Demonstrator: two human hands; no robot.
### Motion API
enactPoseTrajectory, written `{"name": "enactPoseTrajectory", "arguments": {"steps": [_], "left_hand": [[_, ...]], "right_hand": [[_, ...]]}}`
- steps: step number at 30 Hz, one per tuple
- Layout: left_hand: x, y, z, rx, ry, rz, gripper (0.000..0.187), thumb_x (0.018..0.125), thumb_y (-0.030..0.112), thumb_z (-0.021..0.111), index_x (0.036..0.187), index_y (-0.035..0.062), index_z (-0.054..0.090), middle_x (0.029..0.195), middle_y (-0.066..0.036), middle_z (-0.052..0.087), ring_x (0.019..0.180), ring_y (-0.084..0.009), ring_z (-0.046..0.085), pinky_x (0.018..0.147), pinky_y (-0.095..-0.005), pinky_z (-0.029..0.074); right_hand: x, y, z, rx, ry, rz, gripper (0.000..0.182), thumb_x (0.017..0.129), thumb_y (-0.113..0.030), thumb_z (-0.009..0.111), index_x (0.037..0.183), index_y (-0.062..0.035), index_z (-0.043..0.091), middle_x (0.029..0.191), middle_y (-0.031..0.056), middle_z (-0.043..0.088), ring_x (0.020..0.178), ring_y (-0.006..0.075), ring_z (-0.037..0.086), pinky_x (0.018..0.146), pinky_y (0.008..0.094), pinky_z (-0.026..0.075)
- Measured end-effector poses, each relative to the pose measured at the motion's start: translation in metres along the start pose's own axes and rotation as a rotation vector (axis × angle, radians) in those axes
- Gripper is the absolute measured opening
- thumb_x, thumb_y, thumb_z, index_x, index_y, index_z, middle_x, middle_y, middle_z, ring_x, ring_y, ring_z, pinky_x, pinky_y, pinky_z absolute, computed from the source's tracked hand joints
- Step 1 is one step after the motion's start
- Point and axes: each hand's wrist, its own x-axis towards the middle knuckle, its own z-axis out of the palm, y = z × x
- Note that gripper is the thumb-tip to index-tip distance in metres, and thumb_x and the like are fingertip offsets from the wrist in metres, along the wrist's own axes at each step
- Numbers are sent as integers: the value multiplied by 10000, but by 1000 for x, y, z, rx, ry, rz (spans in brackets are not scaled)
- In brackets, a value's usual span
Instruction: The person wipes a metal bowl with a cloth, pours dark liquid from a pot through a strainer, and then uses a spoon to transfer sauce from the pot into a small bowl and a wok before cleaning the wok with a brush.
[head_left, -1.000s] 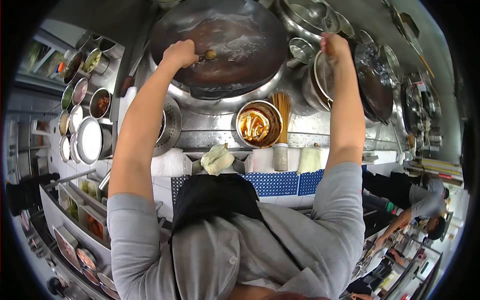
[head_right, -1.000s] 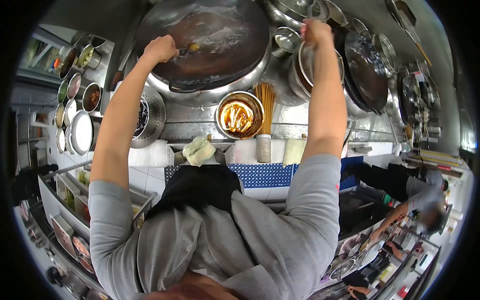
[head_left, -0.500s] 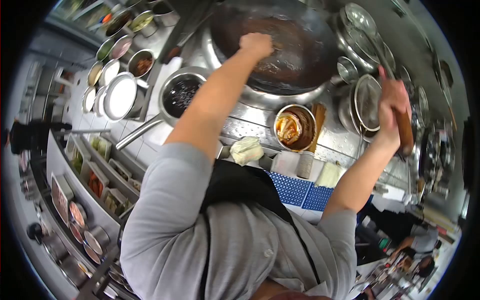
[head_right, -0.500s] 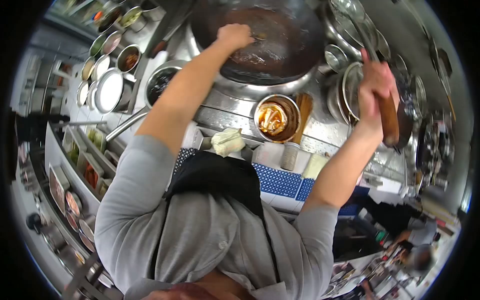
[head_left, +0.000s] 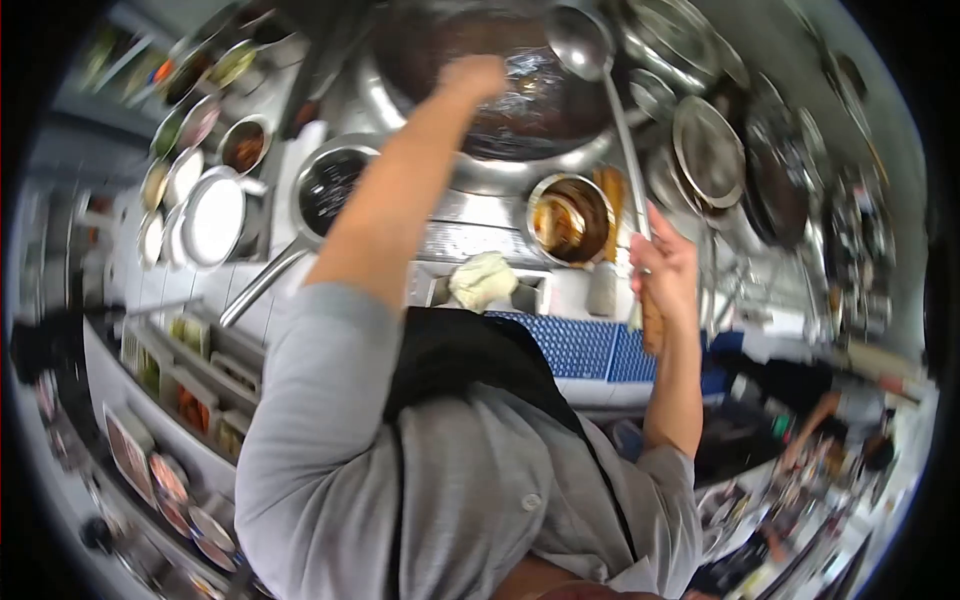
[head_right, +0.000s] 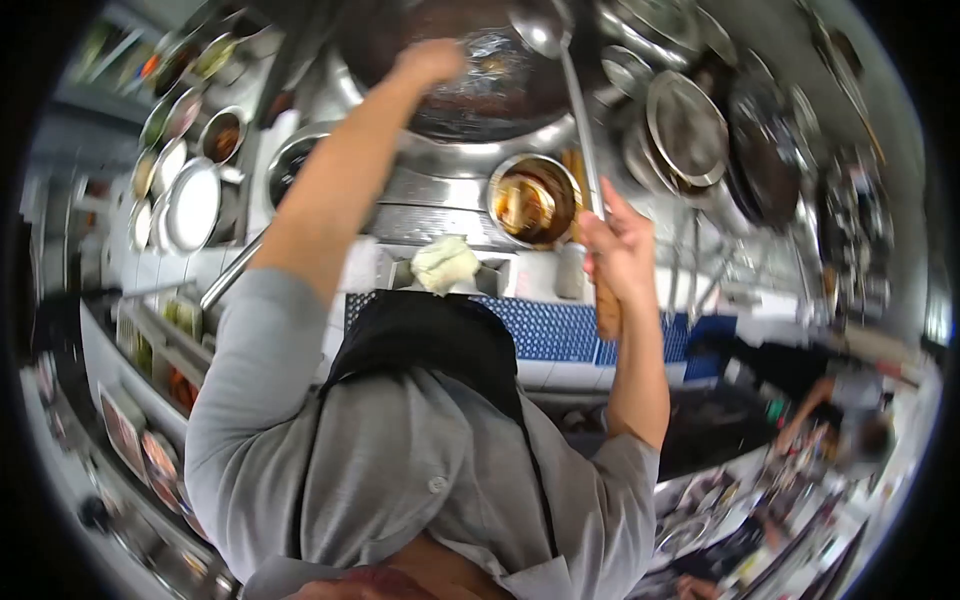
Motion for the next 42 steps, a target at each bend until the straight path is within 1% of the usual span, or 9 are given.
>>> {"name": "enactPoseTrajectory", "arguments": {"steps": [10,15,20,25,28,30,34,39,42], "left_hand": [[-23,-43,-62,151,-93,98,353,883,233,568,1163,69,709,1218,-230,667,1162,-402,633,989,-480,503],[-28,-36,-64,255,-60,133,309,871,202,601,1141,113,724,1205,-198,685,1161,-388,635,985,-475,508],[-9,-46,-38,224,-33,179,299,887,190,594,1143,104,722,1216,-212,674,1167,-398,628,1006,-467,496],[-11,-41,-29,195,-35,161,294,909,168,600,1170,131,730,1195,-213,681,1141,-390,641,994,-458,501],[-4,-45,-29,154,14,137,268,889,175,649,1135,144,752,1157,-186,705,1109,-375,660,979,-449,512],[0,-54,-28,125,39,117,257,860,184,686,1101,143,764,1128,-174,718,1087,-365,672,971,-444,517],[16,-66,-17,87,81,67,241,808,191,731,1039,141,781,1071,-153,738,1055,-341,690,962,-436,526],[20,-61,-14,67,102,36,235,834,172,675,1036,86,759,1096,-194,717,1081,-374,672,976,-452,519],[9,-51,-27,39,67,54,296,899,147,569,1116,-2,705,1178,-286,663,1131,-446,634,988,-488,508]], "right_hand": [[-73,176,-60,-263,306,-100,543,967,-178,659,1462,-27,494,630,-20,535,480,47,477,445,241,408],[-71,232,-58,-578,379,8,500,938,-229,680,1356,24,575,779,185,697,583,250,613,598,374,501],[-56,212,-20,-1017,600,-302,473,913,-266,699,1284,19,632,1004,239,655,895,411,637,758,460,533],[-19,185,21,-959,336,-63,661,842,-187,707,1440,-14,486,1052,312,619,941,449,638,825,479,529],[-32,168,-36,-773,267,-156,681,818,-131,692,1453,-4,481,996,293,664,798,342,683,669,415,554],[-76,76,-69,-183,155,305,681,805,-100,681,1449,8,490,940,201,701,668,193,656,532,304,518],[-126,7,-109,-36,259,56,595,855,-155,715,1398,11,540,926,113,694,647,119,625,489,229,474],[2,-61,-47,-468,137,-524,469,839,-201,742,1274,-75,622,1028,109,717,924,214,689,831,335,539],[107,-87,30,-885,28,-416,451,780,-278,716,1218,-173,687,1113,175,718,1034,349,693,922,452,533]]}}
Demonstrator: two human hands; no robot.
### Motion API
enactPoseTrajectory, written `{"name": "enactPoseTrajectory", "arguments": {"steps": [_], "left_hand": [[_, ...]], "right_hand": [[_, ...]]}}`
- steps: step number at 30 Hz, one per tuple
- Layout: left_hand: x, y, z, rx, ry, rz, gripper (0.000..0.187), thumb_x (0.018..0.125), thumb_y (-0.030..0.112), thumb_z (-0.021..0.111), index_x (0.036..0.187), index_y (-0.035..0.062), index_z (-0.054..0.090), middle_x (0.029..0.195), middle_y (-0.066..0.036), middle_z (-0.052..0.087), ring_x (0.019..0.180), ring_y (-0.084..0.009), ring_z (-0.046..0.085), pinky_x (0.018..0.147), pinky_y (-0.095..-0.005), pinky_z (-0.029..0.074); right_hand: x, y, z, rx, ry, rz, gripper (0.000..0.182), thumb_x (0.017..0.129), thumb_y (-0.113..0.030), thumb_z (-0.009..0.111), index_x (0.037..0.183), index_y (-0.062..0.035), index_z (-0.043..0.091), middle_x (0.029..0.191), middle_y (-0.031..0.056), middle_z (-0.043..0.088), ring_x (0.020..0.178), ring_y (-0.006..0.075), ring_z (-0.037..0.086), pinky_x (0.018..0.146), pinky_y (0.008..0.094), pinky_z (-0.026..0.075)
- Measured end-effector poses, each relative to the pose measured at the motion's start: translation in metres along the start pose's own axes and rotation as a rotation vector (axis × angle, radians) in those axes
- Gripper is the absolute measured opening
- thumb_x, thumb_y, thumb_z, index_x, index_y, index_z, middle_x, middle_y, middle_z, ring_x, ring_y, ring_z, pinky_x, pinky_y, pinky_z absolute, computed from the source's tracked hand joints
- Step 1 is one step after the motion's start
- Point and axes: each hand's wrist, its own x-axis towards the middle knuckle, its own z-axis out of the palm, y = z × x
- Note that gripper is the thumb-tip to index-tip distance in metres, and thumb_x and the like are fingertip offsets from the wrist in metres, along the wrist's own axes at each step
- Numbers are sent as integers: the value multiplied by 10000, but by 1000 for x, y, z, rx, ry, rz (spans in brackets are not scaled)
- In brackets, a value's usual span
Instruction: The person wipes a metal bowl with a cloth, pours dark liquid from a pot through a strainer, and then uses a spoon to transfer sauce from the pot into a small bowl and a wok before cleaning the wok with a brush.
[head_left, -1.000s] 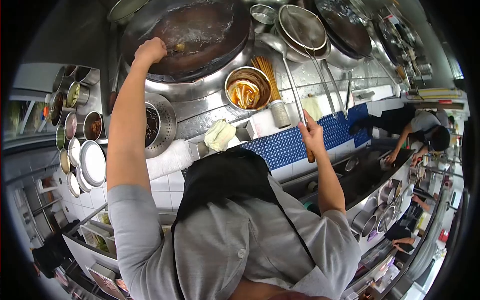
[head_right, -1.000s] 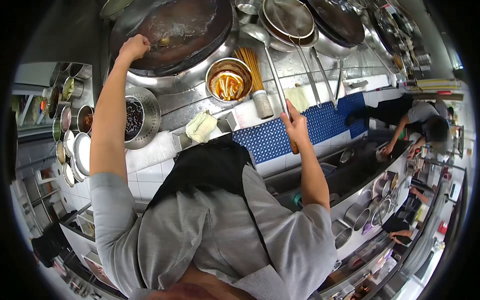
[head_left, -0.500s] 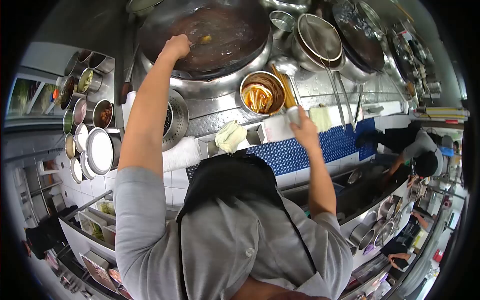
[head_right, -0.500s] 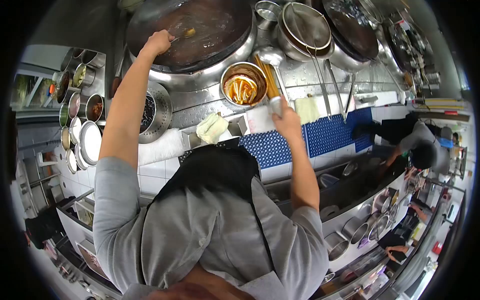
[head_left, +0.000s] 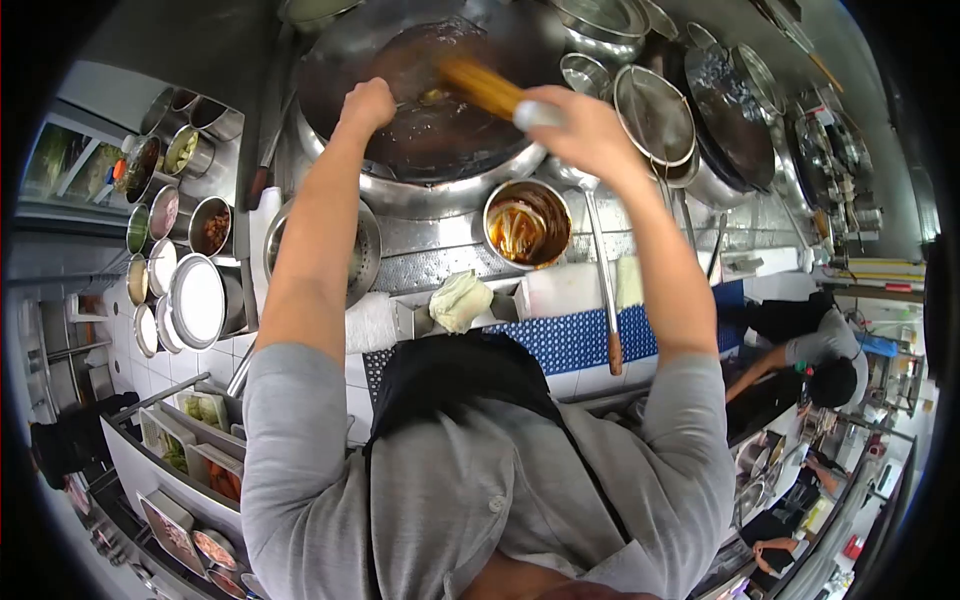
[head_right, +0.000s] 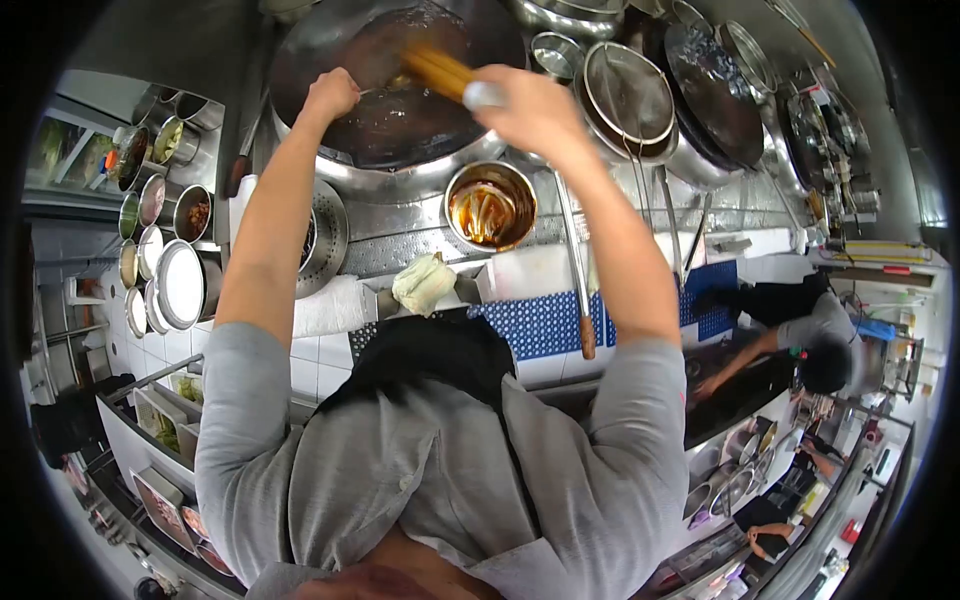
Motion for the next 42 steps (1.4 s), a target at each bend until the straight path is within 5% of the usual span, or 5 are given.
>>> {"name": "enactPoseTrajectory", "arguments": {"steps": [2,6,13,22,42], "left_hand": [[2,1,4,-8,6,-33,301,896,140,574,1132,-2,697,1190,-285,659,1136,-445,632,989,-487,508],[-3,-4,-7,23,98,-17,287,876,124,597,1117,-3,688,1210,-284,649,1129,-447,633,970,-498,517],[1,-23,10,52,186,-59,159,836,184,696,952,93,758,1031,-183,729,1040,-373,680,937,-463,530],[0,-21,9,39,175,-70,164,826,171,712,956,78,749,1024,-198,723,1036,-387,677,927,-473,534],[-28,-10,3,131,146,131,183,854,50,590,983,-17,702,1021,-276,696,1014,-441,675,888,-501,551]], "right_hand": [[59,-5,45,-236,-77,-217,413,785,-241,701,1192,-173,708,1081,170,727,1025,336,701,909,456,547],[117,-9,41,-378,-128,-163,382,780,-225,693,1155,-165,727,1056,177,732,1009,337,708,898,450,561],[110,-20,42,-368,-131,-253,358,730,-201,717,1080,-138,751,1007,201,734,971,348,718,893,454,567],[96,-37,33,-395,-79,-219,265,745,-194,722,967,-50,743,930,185,741,904,350,729,816,444,585],[87,-45,50,-351,-88,-191,253,750,-179,704,964,-47,737,947,200,735,907,363,725,800,453,587]]}}
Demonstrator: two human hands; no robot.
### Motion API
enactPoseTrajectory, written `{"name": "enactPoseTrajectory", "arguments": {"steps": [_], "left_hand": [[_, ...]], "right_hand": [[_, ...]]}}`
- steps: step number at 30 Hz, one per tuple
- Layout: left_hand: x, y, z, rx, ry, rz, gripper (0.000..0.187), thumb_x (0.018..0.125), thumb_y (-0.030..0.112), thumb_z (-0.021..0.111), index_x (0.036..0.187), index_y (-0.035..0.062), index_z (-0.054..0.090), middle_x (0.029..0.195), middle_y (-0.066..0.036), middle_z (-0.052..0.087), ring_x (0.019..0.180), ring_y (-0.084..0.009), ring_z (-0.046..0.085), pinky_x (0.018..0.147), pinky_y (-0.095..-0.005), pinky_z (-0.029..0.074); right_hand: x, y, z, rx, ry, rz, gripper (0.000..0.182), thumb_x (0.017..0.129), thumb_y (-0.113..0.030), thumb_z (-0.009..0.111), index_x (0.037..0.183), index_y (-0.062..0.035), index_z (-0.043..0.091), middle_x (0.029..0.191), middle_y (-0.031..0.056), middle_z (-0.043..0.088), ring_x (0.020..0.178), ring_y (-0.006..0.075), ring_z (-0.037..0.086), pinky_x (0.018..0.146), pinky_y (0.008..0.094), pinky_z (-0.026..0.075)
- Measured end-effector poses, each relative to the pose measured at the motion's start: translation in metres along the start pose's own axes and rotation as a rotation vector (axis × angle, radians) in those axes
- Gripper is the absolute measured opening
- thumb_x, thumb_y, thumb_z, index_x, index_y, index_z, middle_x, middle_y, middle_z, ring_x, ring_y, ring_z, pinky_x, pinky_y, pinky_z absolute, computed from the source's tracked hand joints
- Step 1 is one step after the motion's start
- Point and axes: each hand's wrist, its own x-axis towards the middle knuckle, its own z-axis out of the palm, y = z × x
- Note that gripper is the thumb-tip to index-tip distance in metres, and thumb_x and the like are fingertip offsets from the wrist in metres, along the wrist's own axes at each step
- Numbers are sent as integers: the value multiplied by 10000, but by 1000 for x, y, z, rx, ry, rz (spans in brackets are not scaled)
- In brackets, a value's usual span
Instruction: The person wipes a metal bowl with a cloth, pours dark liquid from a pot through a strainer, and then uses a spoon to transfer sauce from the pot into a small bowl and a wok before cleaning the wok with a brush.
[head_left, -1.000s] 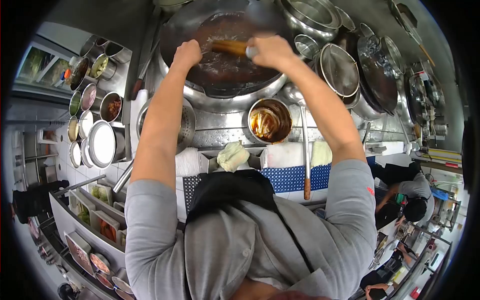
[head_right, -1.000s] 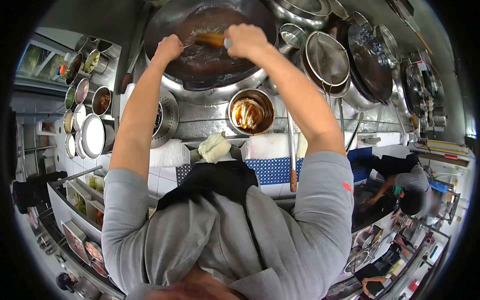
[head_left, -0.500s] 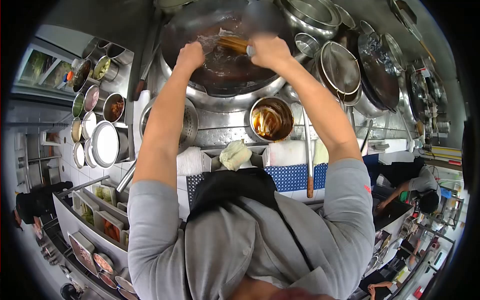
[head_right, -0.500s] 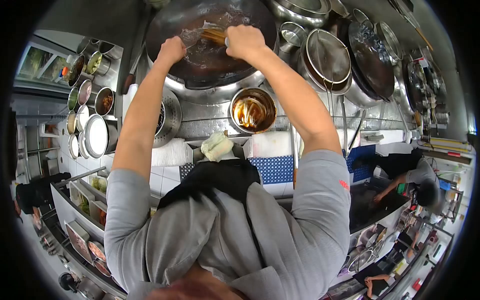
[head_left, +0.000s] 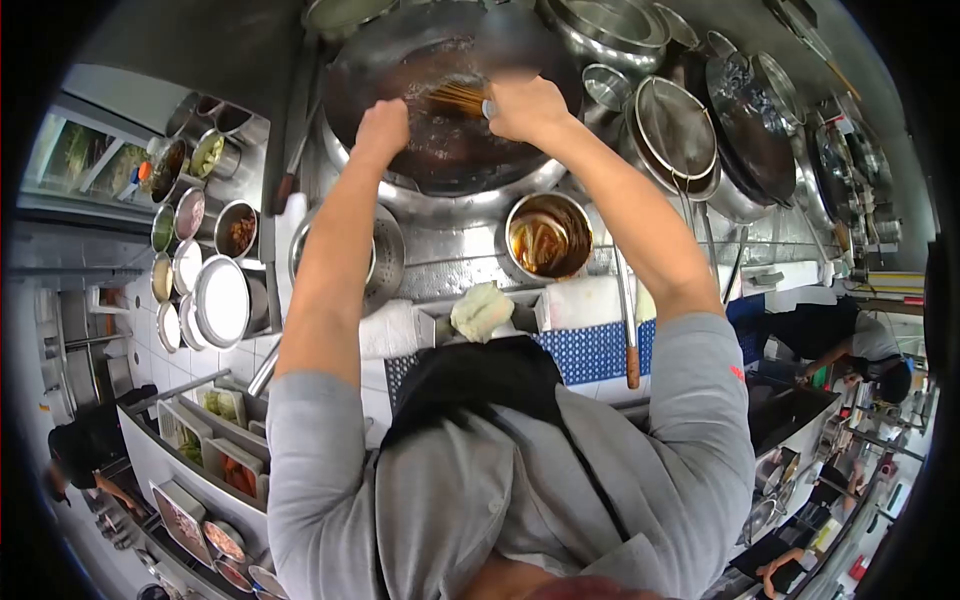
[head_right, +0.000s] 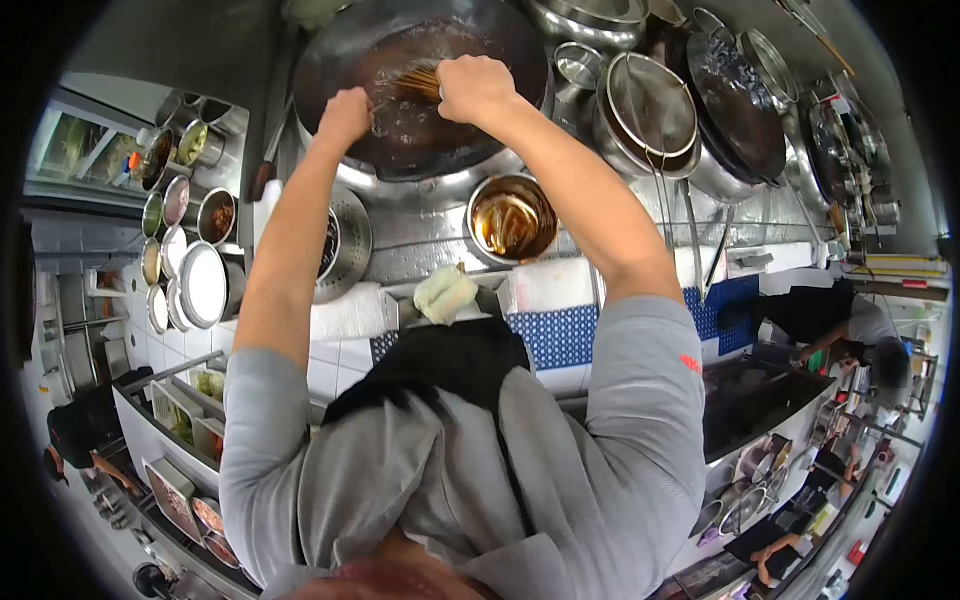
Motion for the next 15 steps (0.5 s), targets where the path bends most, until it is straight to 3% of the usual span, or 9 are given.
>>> {"name": "enactPoseTrajectory", "arguments": {"steps": [3,6,8,12,15], "left_hand": [[-3,6,-7,13,11,13,170,853,50,590,957,-24,702,1003,-282,695,996,-446,679,880,-504,555],[3,-1,7,-10,85,-23,124,800,98,696,887,28,747,959,-241,713,939,-413,696,877,-492,554],[5,-2,11,-2,106,22,120,803,84,683,890,23,739,957,-246,711,934,-421,695,870,-498,555],[0,10,1,110,79,50,125,814,60,649,903,0,715,943,-265,702,919,-434,694,851,-510,558],[-7,9,0,100,94,67,124,818,31,620,899,-26,695,931,-281,695,918,-438,694,839,-514,561]], "right_hand": [[-22,-14,-2,10,23,-27,265,749,-176,707,982,-56,742,953,197,736,913,358,726,803,448,588],[-19,-4,14,34,-5,-19,276,739,-174,714,985,-54,741,962,203,735,922,356,726,812,441,588],[-6,2,-7,-30,-27,51,291,733,-177,713,995,-52,737,972,208,733,926,359,725,819,438,586],[-19,3,7,70,12,-65,280,733,-167,715,982,-40,733,965,187,740,914,350,728,806,436,588],[-4,20,-9,-41,-13,-22,303,722,-172,717,1000,-54,731,970,196,736,900,358,727,805,441,587]]}}
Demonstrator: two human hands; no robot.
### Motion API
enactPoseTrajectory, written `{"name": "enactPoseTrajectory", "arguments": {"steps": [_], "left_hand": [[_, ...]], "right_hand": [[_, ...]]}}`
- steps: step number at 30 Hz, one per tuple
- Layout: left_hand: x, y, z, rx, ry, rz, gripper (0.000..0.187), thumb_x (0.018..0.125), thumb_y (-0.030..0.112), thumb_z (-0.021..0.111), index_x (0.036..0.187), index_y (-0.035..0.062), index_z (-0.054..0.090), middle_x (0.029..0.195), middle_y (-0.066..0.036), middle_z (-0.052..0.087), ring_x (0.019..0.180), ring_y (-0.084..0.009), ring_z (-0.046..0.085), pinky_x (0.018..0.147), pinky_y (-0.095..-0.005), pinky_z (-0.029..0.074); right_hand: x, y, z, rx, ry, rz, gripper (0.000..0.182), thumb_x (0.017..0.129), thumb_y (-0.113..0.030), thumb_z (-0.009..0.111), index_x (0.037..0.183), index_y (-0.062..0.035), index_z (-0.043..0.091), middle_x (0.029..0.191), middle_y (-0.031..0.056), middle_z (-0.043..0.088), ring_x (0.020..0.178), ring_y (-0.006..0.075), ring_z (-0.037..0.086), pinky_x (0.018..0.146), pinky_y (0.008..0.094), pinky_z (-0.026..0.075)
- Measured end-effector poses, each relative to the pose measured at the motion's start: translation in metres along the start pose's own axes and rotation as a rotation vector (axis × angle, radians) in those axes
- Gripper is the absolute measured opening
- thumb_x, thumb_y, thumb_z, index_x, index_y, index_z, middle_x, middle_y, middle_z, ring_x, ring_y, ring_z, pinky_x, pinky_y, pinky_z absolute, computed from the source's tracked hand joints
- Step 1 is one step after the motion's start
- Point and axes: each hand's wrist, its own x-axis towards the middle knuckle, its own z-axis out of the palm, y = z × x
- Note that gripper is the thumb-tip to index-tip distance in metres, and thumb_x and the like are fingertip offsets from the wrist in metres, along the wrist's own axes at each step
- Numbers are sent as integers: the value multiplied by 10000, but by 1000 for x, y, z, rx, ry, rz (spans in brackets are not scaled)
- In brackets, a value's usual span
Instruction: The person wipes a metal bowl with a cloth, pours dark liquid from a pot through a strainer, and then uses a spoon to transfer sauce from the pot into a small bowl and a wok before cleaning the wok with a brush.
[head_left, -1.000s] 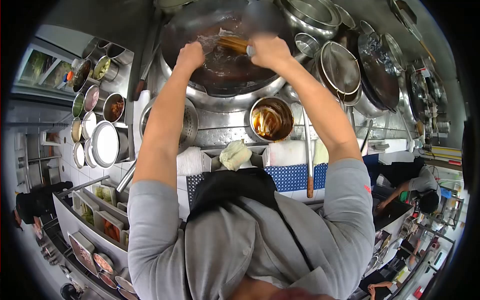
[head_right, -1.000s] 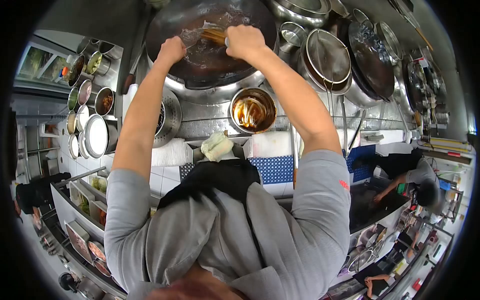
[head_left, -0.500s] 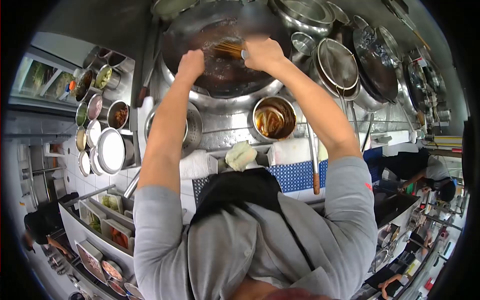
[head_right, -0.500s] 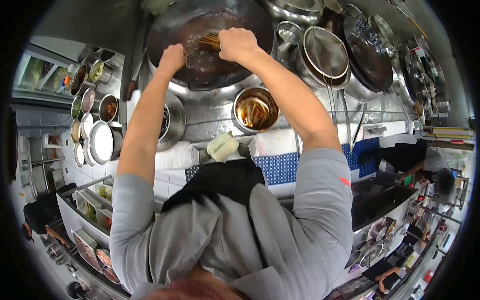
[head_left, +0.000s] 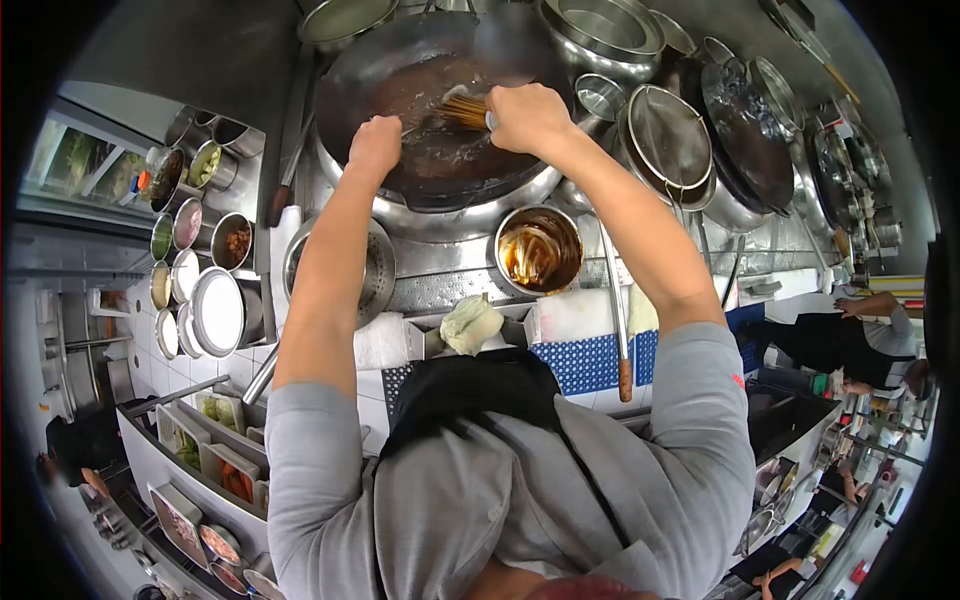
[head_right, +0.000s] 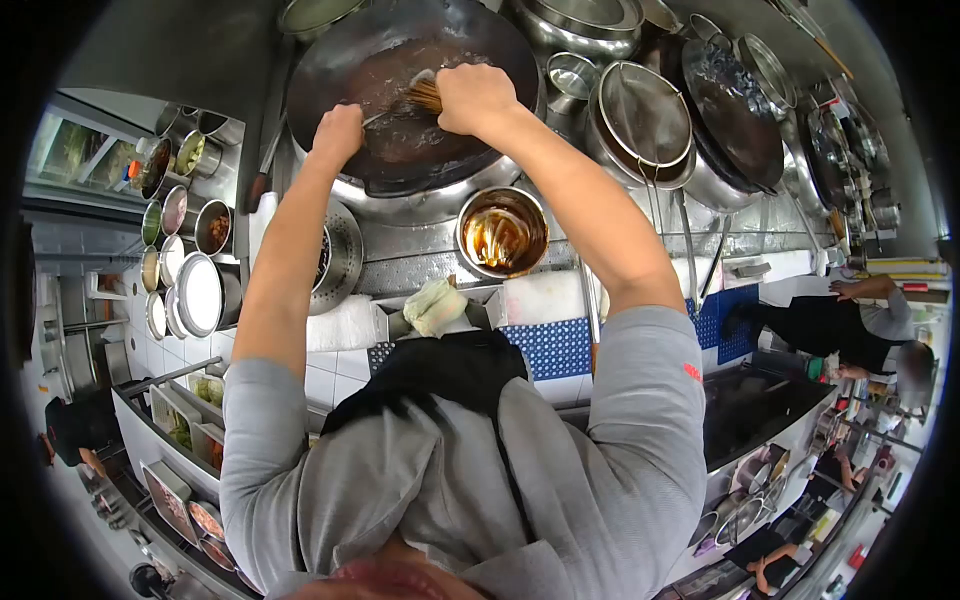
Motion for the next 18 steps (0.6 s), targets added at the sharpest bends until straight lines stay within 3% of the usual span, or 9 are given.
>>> {"name": "enactPoseTrajectory", "arguments": {"steps": [5,9,11,14,18], "left_hand": [[-8,14,-7,78,-48,32,151,852,29,580,904,-3,717,925,-258,709,920,-407,708,835,-487,575],[-1,20,-12,143,-79,68,186,876,45,554,908,17,734,925,-248,715,917,-393,716,831,-473,582],[4,15,-12,132,-69,91,182,874,47,557,902,15,734,919,-249,715,910,-393,717,827,-469,584],[9,13,-20,138,-65,139,178,869,47,563,902,14,735,919,-247,716,908,-393,718,822,-465,584],[15,5,-19,130,-48,114,179,856,62,590,953,1,727,922,-236,722,910,-391,720,834,-463,580]], "right_hand": [[-7,2,21,71,18,-75,287,727,-179,724,994,-74,740,958,198,738,913,348,729,815,437,588],[-7,-13,-14,0,7,-65,287,755,-199,713,1003,-56,731,961,184,741,934,338,728,818,431,588],[0,-3,19,97,-20,-76,286,754,-199,716,995,-46,730,960,176,743,937,336,728,820,428,588],[5,0,-4,40,-3,44,297,742,-184,714,1008,-53,727,982,178,739,940,347,723,833,447,580],[-8,-7,19,186,59,20,264,727,-162,709,967,-60,746,952,184,739,924,354,725,814,435,586]]}}
